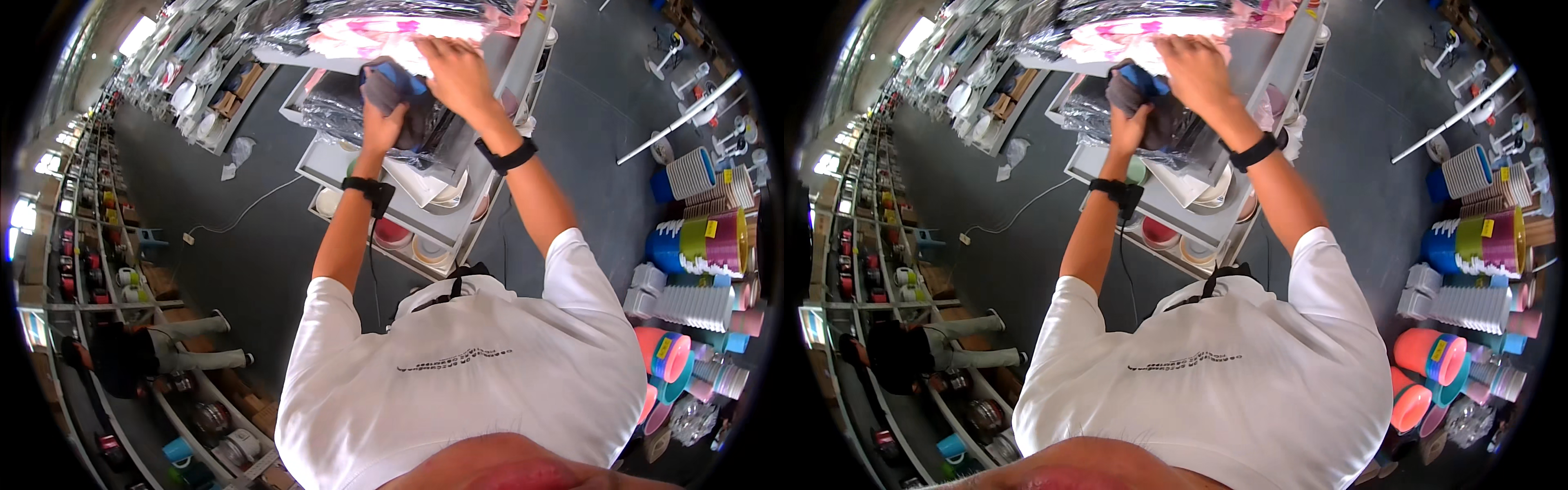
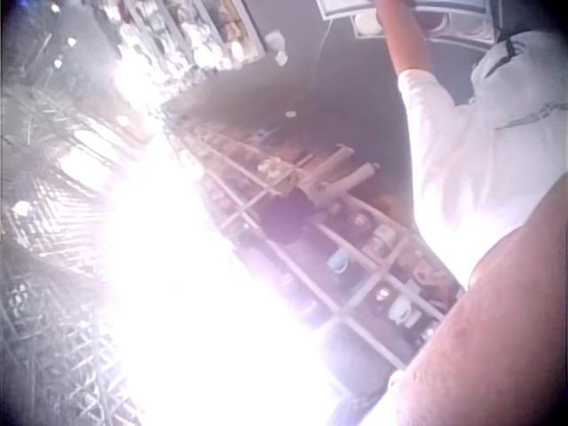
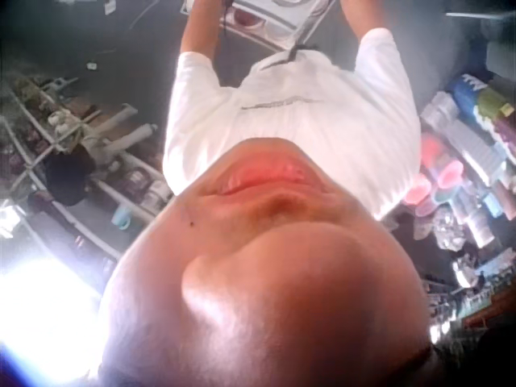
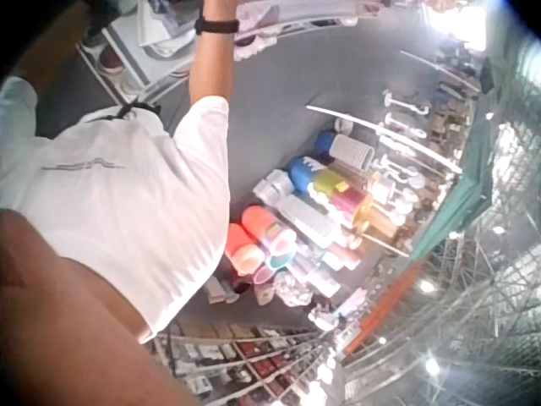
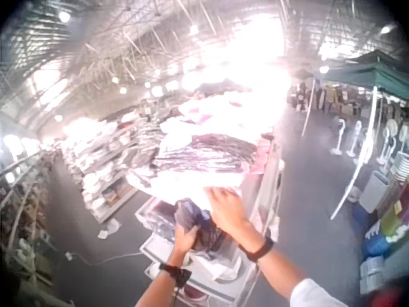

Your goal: The person wipes various kitchen appliances on a shelf with a cloth, including rice cookers and electric kettles. They then move to another aisle and wipe the edges of shelves containing plastic-wrapped goods.

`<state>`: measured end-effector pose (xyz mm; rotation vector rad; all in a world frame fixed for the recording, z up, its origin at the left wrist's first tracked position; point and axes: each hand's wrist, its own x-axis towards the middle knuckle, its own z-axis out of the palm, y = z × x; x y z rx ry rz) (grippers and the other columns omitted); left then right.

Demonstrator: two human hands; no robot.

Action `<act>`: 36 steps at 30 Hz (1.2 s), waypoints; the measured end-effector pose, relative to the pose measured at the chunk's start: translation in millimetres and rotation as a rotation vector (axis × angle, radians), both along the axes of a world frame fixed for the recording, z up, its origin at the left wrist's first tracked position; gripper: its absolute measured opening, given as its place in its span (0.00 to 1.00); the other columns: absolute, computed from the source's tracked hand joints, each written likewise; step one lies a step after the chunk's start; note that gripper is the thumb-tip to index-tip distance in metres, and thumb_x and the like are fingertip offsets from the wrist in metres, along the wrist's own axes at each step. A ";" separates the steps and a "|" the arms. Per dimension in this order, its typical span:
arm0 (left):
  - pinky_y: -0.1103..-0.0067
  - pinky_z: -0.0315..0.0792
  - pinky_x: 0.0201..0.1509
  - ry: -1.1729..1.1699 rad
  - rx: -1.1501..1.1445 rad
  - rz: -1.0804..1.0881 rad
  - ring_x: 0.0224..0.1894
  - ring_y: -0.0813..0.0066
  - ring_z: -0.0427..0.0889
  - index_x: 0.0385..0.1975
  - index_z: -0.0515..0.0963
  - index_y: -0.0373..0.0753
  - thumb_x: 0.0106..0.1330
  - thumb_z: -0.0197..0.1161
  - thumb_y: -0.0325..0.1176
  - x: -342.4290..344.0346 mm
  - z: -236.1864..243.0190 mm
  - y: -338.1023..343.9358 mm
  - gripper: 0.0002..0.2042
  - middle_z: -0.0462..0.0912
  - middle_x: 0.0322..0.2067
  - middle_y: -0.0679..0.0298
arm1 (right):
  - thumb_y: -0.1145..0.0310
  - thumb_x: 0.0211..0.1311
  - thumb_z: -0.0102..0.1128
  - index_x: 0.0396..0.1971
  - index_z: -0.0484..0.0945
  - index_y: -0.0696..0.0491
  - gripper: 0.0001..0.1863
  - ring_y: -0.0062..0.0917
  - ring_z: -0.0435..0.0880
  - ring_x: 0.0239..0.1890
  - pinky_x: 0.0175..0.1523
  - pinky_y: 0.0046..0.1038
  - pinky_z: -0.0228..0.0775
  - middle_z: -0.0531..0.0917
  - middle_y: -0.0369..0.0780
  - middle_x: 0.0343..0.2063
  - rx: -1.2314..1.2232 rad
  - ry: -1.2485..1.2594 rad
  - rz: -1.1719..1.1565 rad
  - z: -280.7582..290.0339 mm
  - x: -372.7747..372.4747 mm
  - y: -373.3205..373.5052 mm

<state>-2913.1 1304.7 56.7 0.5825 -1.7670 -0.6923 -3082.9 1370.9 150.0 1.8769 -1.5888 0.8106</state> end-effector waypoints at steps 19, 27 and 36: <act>0.76 0.62 0.59 0.421 0.507 -0.044 0.50 0.70 0.72 0.51 0.71 0.28 0.65 0.61 0.33 -38.2 -2.0 -0.6 0.19 0.75 0.50 0.60 | 0.67 0.59 0.61 0.63 0.61 0.53 0.32 0.44 0.72 0.59 0.61 0.35 0.65 0.73 0.49 0.56 0.252 -0.876 0.072 -126.6 12.7 58.7; 0.74 0.58 0.63 0.424 0.490 -0.032 0.57 0.64 0.69 0.56 0.66 0.24 0.64 0.60 0.37 37.8 8.2 -86.9 0.26 0.71 0.56 0.54 | 0.48 0.62 0.56 0.57 0.69 0.59 0.33 0.52 0.70 0.59 0.62 0.43 0.63 0.69 0.58 0.58 0.170 -0.654 -0.389 -225.2 62.9 39.6; 0.71 0.62 0.61 0.210 0.146 0.040 0.56 0.65 0.71 0.56 0.66 0.25 0.65 0.60 0.34 79.2 -27.3 -153.5 0.24 0.72 0.56 0.51 | 0.55 0.64 0.51 0.62 0.64 0.55 0.30 0.54 0.80 0.44 0.47 0.49 0.72 0.81 0.55 0.42 0.477 -0.850 -0.696 -275.7 88.3 77.5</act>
